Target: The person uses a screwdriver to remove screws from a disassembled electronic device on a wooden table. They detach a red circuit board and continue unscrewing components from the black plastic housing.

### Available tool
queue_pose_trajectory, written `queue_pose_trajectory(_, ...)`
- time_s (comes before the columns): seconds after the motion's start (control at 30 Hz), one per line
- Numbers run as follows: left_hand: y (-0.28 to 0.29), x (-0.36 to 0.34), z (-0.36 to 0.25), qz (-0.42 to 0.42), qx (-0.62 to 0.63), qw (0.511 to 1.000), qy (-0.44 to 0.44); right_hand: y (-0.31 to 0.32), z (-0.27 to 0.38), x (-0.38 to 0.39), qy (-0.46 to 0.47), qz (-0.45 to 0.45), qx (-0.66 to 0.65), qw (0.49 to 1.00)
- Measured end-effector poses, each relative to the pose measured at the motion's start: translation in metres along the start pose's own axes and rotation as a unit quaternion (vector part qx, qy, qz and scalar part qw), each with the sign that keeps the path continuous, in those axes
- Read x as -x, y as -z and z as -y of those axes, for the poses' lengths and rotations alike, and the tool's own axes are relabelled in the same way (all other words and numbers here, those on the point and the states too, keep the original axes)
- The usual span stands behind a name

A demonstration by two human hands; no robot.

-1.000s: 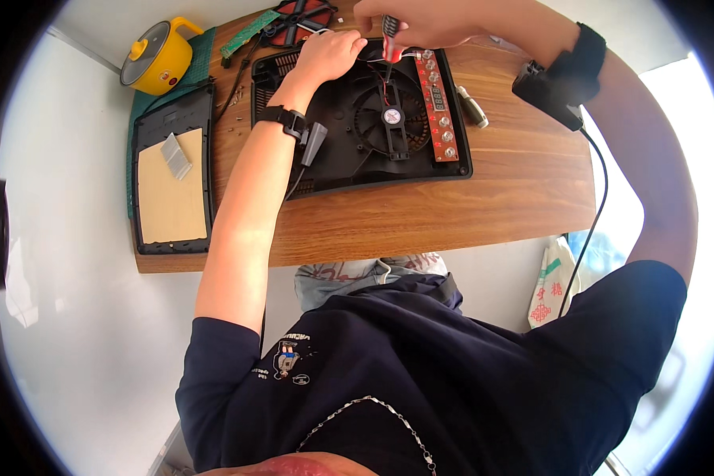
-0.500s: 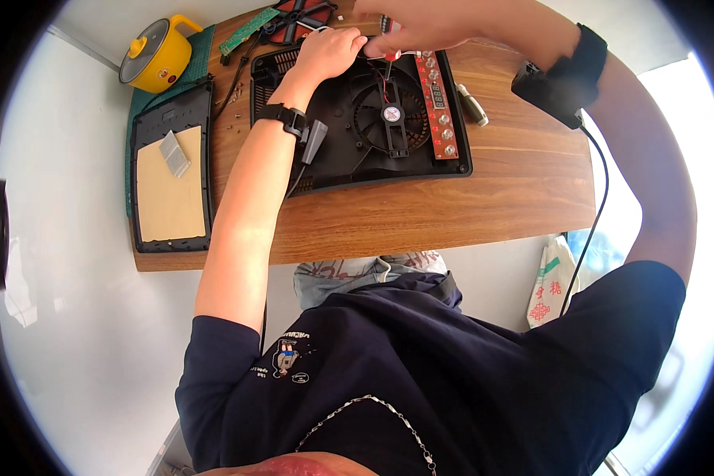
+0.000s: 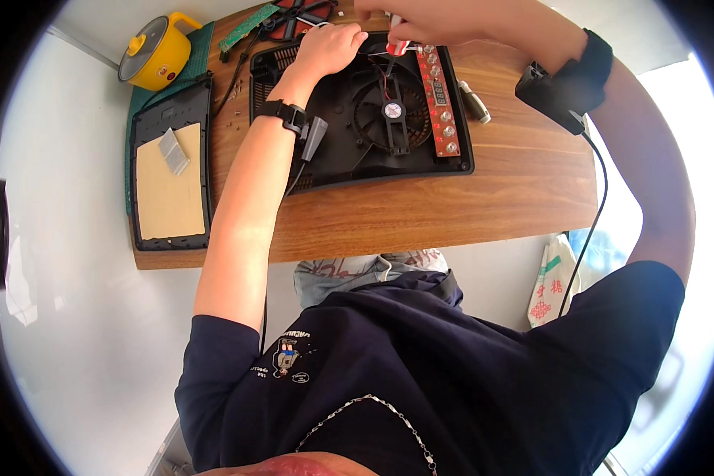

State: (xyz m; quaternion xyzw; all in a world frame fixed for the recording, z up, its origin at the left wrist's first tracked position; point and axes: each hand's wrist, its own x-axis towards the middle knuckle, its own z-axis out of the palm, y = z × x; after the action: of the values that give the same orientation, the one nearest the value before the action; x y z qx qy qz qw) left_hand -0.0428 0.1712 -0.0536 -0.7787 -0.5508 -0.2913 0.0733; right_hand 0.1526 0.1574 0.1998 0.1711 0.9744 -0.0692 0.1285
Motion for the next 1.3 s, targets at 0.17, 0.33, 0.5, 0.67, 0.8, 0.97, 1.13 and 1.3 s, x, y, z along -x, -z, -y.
queue_pose_trajectory(0.17,0.000,-0.001,0.000,0.001,-0.001,1.000,0.002,0.009,0.029,0.006,-0.039,-0.068,-0.004,0.997)
queue_pose_trajectory(0.33,-0.003,0.000,0.001,-0.014,0.009,1.000,-0.004,0.005,0.008,-0.009,-0.076,0.005,0.017,0.997)
queue_pose_trajectory(0.5,-0.002,-0.003,-0.003,-0.003,0.003,1.000,-0.002,0.003,0.012,0.002,-0.090,-0.007,0.065,0.994)
queue_pose_trajectory(0.67,0.002,-0.001,-0.002,0.020,0.000,1.000,0.012,0.007,0.010,0.003,-0.080,0.013,0.072,0.994)
queue_pose_trajectory(0.8,-0.002,-0.002,-0.001,-0.002,-0.007,1.000,0.000,0.008,0.008,0.010,0.048,-0.068,0.016,0.996)
queue_pose_trajectory(0.97,0.000,0.001,0.002,0.012,0.004,1.000,0.007,-0.001,0.012,0.000,-0.178,0.002,0.076,0.981)
queue_pose_trajectory(1.13,0.001,-0.001,-0.001,0.010,0.004,1.000,0.006,-0.006,-0.009,0.002,-0.019,-0.058,-0.004,0.998)
queue_pose_trajectory(1.3,0.002,-0.001,-0.002,0.010,-0.005,1.000,0.005,-0.015,-0.021,0.003,0.032,-0.117,-0.054,0.991)
